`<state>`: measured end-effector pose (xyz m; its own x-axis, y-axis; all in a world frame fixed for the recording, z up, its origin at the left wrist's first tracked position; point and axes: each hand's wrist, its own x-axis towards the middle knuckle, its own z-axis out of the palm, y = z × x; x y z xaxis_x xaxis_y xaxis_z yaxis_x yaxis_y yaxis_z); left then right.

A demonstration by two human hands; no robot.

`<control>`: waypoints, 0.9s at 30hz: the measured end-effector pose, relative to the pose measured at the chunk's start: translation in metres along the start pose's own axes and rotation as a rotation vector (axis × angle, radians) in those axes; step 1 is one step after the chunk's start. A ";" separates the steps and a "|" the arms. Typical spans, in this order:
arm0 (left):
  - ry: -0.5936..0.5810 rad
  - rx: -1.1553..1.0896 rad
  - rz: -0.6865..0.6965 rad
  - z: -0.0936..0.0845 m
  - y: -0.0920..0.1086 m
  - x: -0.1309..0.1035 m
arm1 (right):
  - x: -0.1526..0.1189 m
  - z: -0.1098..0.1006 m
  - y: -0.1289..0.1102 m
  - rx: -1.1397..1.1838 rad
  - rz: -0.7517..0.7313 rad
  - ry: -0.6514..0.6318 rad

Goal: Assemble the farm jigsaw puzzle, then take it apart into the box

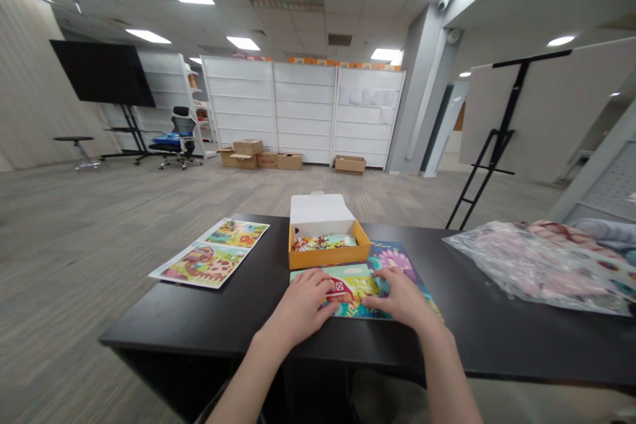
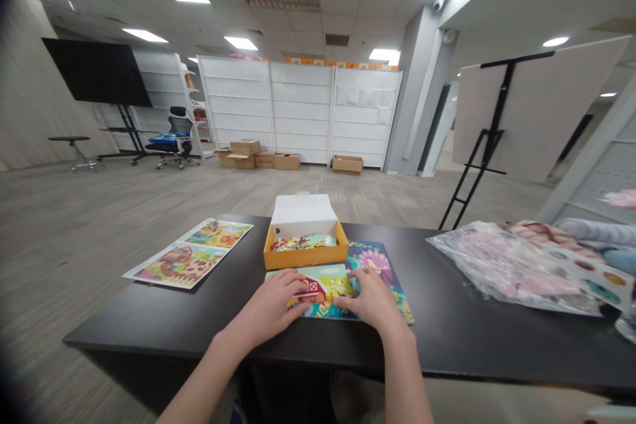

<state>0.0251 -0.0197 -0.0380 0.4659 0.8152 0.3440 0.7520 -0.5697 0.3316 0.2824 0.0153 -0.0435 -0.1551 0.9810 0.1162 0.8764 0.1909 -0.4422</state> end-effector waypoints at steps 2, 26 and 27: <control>-0.010 -0.004 0.019 0.006 0.010 0.008 | -0.003 -0.001 -0.003 0.009 -0.007 -0.018; -0.082 0.103 -0.085 0.026 0.046 0.042 | -0.003 -0.002 0.003 0.115 -0.071 0.064; -0.076 0.112 -0.085 0.027 0.046 0.042 | -0.002 -0.001 0.004 0.129 -0.080 0.068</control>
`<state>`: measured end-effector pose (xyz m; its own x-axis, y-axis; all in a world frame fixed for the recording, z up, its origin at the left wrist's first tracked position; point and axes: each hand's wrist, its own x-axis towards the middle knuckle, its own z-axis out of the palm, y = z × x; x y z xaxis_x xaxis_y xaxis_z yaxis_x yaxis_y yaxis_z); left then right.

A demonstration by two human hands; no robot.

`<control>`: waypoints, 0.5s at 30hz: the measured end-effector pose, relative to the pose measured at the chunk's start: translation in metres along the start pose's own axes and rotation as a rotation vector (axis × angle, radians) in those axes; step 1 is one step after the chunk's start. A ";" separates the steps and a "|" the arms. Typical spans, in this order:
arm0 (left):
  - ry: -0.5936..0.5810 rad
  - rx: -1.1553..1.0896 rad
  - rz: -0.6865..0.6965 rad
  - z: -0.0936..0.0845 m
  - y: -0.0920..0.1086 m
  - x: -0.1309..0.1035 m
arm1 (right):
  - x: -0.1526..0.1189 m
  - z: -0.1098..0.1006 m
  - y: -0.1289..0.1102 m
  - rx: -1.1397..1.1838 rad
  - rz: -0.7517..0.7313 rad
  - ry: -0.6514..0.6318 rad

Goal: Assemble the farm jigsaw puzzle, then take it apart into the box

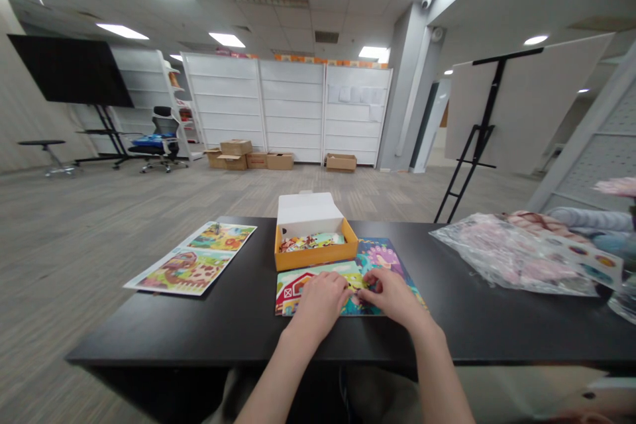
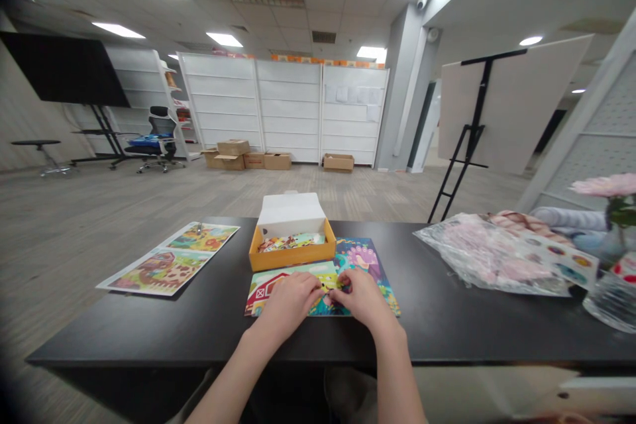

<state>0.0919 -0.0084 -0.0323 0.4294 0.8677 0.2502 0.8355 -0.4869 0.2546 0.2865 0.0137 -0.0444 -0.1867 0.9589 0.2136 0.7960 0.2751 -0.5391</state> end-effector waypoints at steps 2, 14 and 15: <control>0.016 0.010 -0.006 0.002 0.000 0.000 | 0.001 0.002 0.003 0.037 -0.020 0.006; 0.063 -0.097 -0.014 0.005 -0.002 -0.002 | 0.001 0.005 0.007 0.160 -0.039 0.025; 0.068 -0.100 -0.008 0.005 -0.002 -0.002 | 0.002 0.004 0.007 0.168 -0.044 0.035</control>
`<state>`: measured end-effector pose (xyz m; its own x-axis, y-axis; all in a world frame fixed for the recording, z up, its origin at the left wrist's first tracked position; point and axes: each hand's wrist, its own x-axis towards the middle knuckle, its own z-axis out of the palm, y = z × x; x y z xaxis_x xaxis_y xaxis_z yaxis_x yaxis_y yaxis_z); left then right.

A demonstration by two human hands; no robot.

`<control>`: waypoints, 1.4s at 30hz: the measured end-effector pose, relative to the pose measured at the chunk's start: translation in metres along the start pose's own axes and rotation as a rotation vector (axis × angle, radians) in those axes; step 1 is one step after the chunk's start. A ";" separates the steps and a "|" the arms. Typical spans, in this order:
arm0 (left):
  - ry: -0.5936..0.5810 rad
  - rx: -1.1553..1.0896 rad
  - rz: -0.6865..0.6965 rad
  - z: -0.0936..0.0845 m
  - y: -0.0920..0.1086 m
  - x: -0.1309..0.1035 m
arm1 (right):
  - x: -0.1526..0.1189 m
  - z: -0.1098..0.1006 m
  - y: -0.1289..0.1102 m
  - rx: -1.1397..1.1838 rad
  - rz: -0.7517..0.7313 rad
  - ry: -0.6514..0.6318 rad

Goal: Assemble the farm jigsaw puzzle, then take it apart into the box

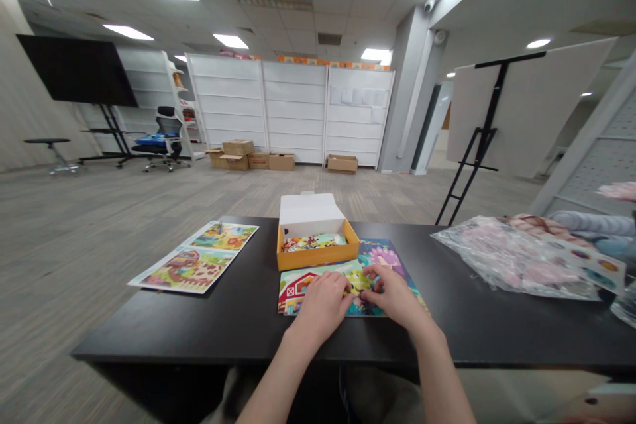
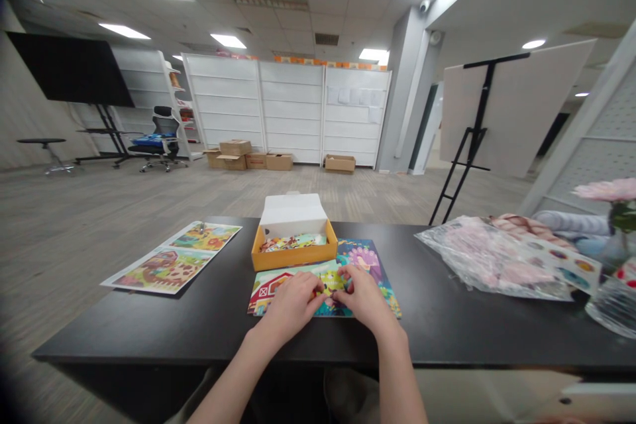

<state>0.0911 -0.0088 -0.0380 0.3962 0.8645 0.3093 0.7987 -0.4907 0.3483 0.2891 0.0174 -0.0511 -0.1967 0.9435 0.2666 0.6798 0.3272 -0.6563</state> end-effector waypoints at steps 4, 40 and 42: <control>0.021 -0.011 0.007 0.001 -0.001 0.000 | 0.002 -0.001 0.001 0.054 -0.031 0.028; 0.661 0.061 -0.401 -0.040 -0.086 0.013 | 0.000 0.015 -0.013 -0.258 -0.044 -0.009; 0.719 0.050 -0.331 -0.039 -0.079 0.009 | 0.000 0.012 -0.015 -0.263 -0.023 -0.020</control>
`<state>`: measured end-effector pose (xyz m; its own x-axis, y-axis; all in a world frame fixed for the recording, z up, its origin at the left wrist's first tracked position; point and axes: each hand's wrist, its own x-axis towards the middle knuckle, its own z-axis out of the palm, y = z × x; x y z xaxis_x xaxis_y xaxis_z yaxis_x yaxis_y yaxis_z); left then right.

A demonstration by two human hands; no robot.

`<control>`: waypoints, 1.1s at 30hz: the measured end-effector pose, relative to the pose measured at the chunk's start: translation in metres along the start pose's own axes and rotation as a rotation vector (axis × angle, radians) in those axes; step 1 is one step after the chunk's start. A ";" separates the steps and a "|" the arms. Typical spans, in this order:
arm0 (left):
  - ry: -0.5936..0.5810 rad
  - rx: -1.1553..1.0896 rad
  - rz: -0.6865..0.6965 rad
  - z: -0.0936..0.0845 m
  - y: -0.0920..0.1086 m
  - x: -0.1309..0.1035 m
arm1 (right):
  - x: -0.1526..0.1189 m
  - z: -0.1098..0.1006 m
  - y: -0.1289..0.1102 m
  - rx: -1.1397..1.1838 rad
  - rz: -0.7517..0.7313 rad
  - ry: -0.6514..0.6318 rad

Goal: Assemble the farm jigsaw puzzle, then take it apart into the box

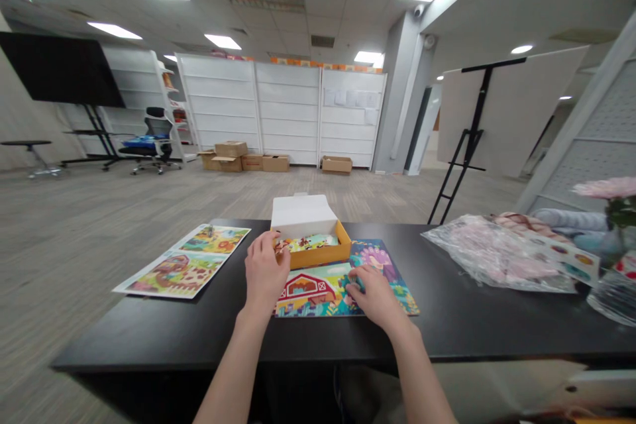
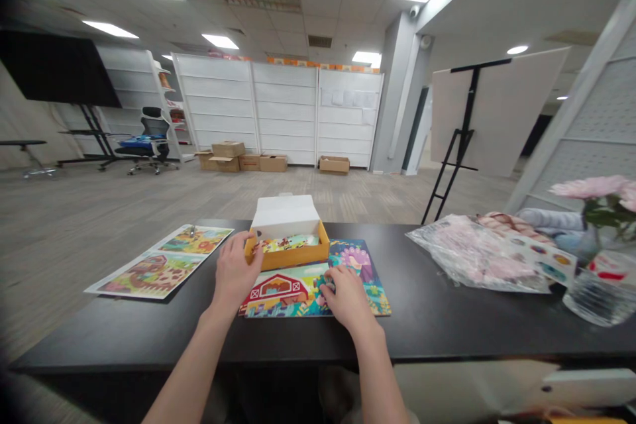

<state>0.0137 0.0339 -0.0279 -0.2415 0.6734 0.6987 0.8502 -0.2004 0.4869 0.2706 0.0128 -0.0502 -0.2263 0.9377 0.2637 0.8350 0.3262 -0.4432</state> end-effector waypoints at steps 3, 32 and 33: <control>-0.040 -0.109 0.118 -0.008 0.012 -0.010 | 0.000 -0.004 -0.001 -0.001 0.014 0.004; -0.750 -0.039 0.383 -0.003 0.018 -0.053 | 0.003 0.005 0.015 0.290 0.078 0.074; -0.749 -0.037 0.382 -0.003 0.017 -0.053 | 0.004 0.005 0.015 0.358 0.072 0.074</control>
<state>0.0398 -0.0072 -0.0549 0.4454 0.8462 0.2927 0.7911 -0.5250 0.3140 0.2795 0.0220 -0.0605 -0.1255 0.9529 0.2759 0.6162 0.2929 -0.7311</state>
